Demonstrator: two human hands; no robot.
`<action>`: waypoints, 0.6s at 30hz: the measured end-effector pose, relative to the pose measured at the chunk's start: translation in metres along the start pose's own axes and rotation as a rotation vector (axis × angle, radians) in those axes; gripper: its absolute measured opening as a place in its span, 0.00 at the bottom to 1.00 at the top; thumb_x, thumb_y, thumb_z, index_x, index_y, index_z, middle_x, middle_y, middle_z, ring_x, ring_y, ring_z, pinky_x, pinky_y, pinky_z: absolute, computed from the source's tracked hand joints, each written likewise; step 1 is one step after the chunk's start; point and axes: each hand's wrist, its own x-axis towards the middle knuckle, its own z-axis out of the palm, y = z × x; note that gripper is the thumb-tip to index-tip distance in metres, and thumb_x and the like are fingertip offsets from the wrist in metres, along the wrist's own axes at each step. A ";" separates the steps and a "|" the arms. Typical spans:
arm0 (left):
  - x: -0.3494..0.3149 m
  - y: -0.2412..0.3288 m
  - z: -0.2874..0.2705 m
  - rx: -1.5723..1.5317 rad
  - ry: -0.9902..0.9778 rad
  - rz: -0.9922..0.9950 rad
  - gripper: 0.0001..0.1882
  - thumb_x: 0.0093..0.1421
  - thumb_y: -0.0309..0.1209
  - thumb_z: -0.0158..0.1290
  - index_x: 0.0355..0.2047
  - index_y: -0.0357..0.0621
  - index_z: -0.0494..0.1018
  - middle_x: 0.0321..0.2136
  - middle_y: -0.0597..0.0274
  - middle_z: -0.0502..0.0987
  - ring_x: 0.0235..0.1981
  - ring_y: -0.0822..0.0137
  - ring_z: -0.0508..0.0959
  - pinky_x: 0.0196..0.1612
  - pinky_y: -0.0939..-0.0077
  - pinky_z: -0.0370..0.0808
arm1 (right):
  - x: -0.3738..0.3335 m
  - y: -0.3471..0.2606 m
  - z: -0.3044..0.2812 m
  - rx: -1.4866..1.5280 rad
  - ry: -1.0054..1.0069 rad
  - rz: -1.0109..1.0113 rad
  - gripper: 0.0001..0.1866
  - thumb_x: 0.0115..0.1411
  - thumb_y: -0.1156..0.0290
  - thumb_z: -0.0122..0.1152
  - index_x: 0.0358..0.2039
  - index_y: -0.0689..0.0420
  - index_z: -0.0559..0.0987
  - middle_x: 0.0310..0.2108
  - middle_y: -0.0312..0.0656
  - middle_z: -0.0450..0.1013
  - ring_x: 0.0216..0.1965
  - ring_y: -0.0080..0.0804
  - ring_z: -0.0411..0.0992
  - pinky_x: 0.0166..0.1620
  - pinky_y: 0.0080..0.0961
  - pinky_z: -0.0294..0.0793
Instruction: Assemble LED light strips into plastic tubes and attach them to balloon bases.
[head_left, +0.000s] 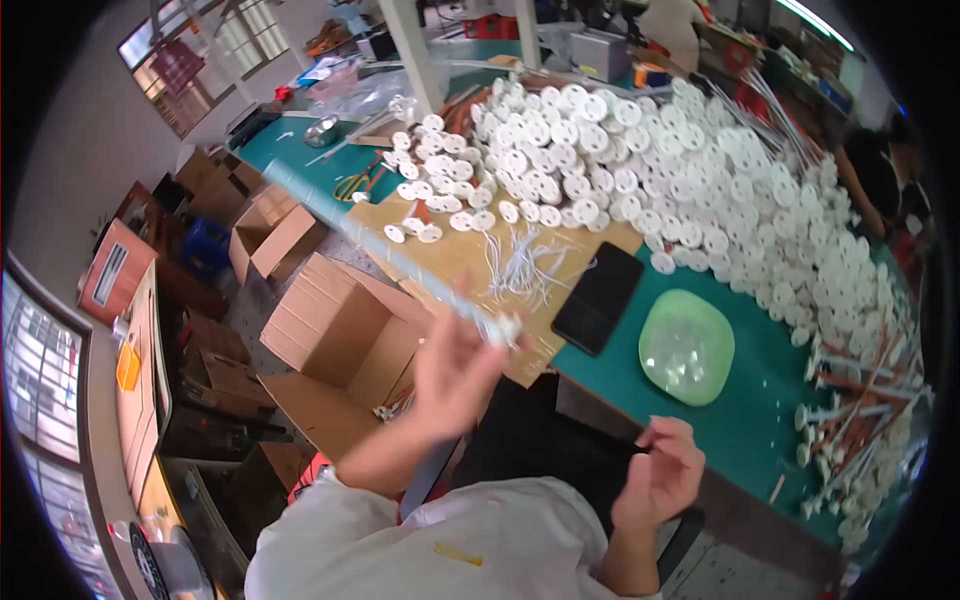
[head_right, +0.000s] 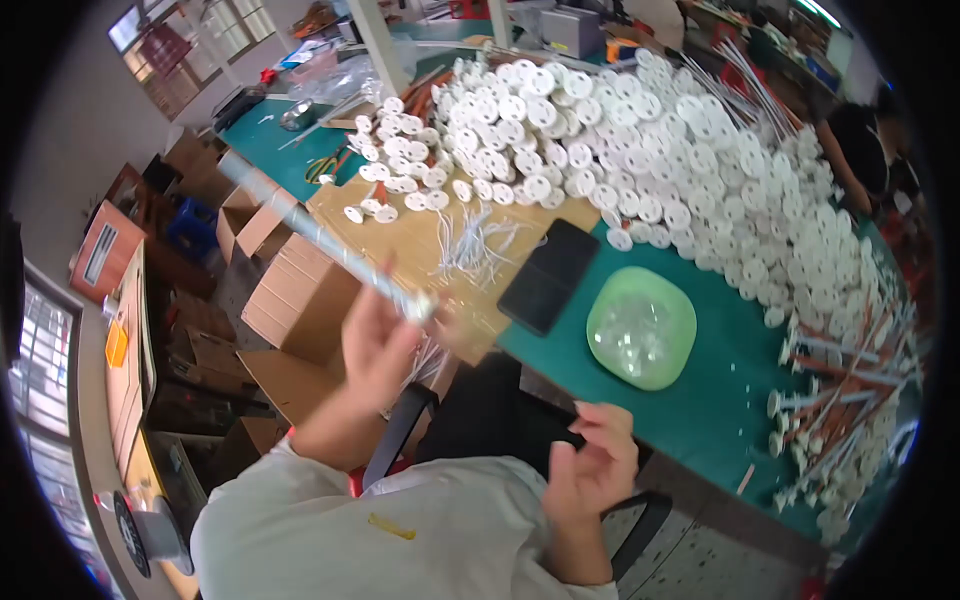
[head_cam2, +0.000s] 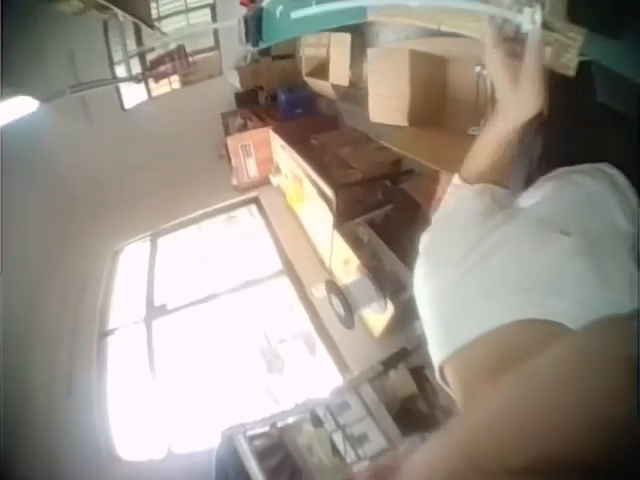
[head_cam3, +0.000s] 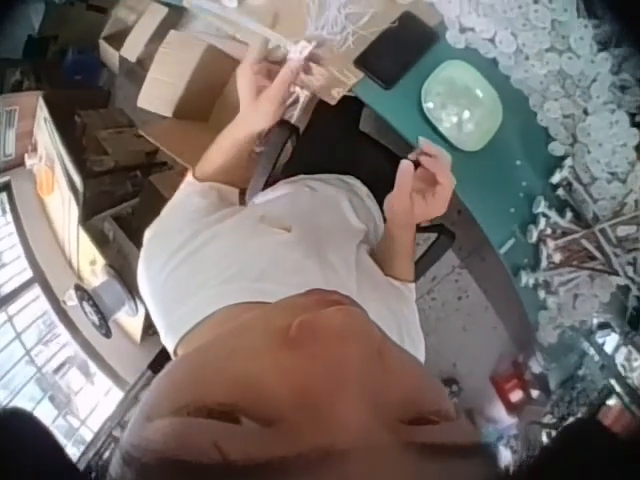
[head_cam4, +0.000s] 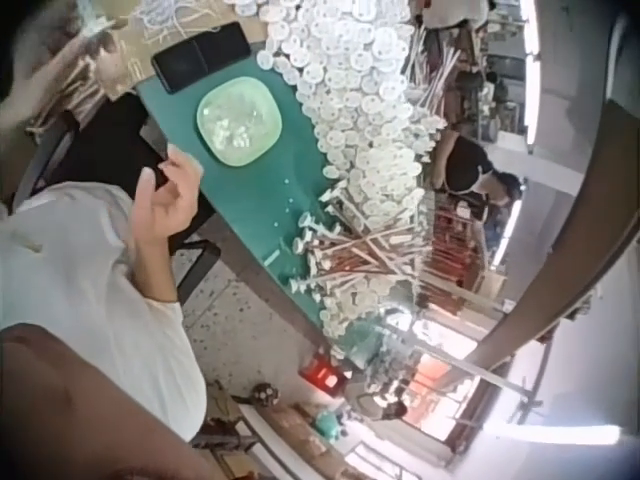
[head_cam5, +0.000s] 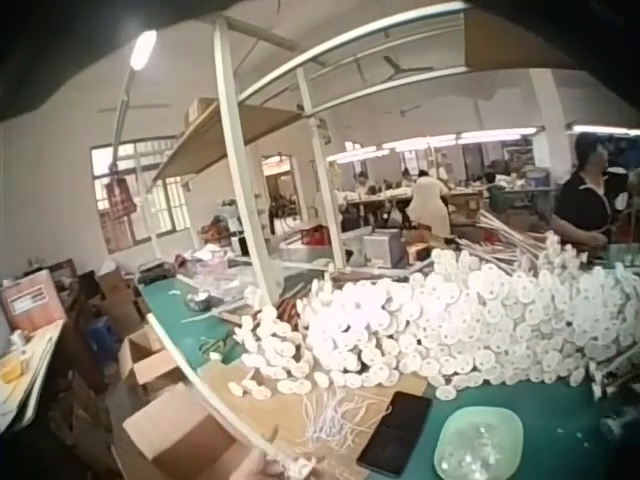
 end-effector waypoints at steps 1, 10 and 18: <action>0.037 0.016 -0.023 0.215 0.066 -0.057 0.40 0.64 0.26 0.52 0.69 0.38 0.40 0.43 0.46 0.78 0.40 0.60 0.81 0.40 0.69 0.75 | 0.007 -0.002 -0.014 -0.069 -0.022 0.052 0.11 0.57 0.76 0.60 0.38 0.61 0.69 0.40 0.51 0.71 0.35 0.30 0.66 0.39 0.24 0.67; 0.322 -0.061 -0.190 1.926 -0.398 0.267 0.11 0.53 0.32 0.54 0.32 0.36 0.73 0.32 0.40 0.77 0.36 0.42 0.77 0.38 0.50 0.73 | 0.005 0.005 -0.087 -0.397 0.103 0.196 0.05 0.55 0.83 0.60 0.31 0.63 0.73 0.30 0.45 0.73 0.33 0.31 0.69 0.38 0.23 0.67; 0.427 -0.077 -0.302 1.744 0.109 0.261 0.26 0.57 0.43 0.56 0.52 0.41 0.70 0.43 0.38 0.77 0.40 0.43 0.79 0.44 0.54 0.74 | 0.030 -0.021 -0.193 -0.811 0.378 0.134 0.05 0.56 0.84 0.60 0.34 0.65 0.76 0.34 0.44 0.76 0.34 0.27 0.73 0.39 0.20 0.71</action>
